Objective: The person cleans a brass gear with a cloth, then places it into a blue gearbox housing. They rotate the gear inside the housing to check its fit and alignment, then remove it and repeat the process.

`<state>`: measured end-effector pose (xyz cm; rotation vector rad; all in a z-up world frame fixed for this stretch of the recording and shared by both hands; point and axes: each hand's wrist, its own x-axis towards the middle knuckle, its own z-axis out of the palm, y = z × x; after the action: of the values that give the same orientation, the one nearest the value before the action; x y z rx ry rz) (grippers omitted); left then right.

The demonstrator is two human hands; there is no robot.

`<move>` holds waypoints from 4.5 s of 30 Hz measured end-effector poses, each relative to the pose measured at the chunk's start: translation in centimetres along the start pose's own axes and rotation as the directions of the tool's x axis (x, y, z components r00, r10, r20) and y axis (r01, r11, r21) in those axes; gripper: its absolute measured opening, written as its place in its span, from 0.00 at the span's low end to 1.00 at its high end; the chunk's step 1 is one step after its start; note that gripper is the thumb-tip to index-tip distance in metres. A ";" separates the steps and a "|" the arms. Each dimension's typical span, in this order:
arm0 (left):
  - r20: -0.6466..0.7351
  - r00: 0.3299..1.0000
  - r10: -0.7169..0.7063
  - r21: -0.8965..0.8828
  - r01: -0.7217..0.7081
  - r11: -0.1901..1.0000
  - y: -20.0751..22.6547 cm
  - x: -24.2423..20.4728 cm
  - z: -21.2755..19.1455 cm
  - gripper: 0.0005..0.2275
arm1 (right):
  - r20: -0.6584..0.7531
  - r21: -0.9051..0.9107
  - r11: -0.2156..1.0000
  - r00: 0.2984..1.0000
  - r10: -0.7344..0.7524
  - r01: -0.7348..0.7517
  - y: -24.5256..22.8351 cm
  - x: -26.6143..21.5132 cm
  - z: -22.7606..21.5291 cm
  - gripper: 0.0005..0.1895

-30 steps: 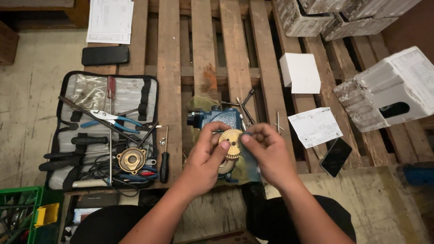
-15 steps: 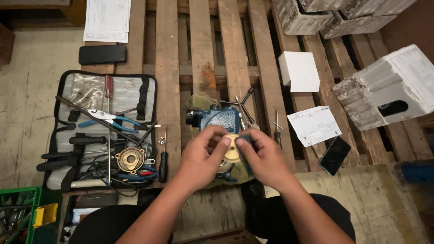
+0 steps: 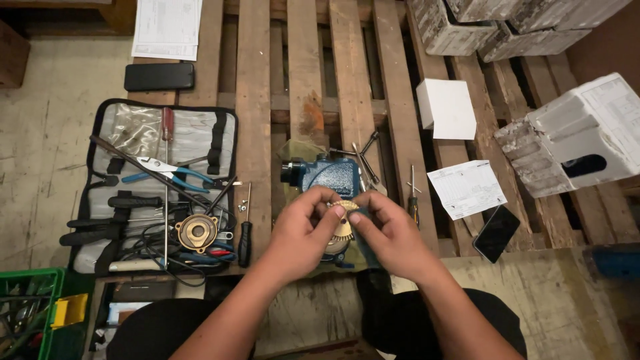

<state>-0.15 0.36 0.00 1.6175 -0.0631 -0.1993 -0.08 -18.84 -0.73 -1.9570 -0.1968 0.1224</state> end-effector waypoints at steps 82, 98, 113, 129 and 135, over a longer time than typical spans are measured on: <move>0.228 0.942 0.245 -0.971 0.204 0.122 0.7 -1.1 1.3 0.29 | -0.223 -0.137 0.961 0.938 -0.264 0.238 -6.0 -2.7 2.5 0.07; 0.113 0.982 0.149 -0.965 0.073 0.250 1.6 -2.0 0.7 0.24 | -0.009 -0.717 0.534 0.760 -0.650 0.448 -7.0 -4.0 6.4 0.19; 0.102 0.987 0.124 -0.963 0.066 0.261 2.8 -2.1 -0.4 0.32 | 0.126 -0.617 0.644 0.864 -0.487 0.453 -7.8 -5.6 6.9 0.34; 0.075 0.989 0.130 -0.956 0.035 0.292 1.0 -2.1 0.5 0.31 | 0.128 -0.650 0.657 0.907 -0.401 0.382 -8.1 -5.3 7.0 0.36; 0.076 0.994 0.082 -0.974 0.056 0.221 1.9 -2.4 -0.8 0.40 | 0.172 -0.562 0.702 0.892 -0.418 0.437 -8.2 -6.9 7.4 0.37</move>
<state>-2.26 1.41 2.17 0.2612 -0.0210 -0.2436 -8.85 -10.43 3.94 -2.4695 -0.7925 -0.2509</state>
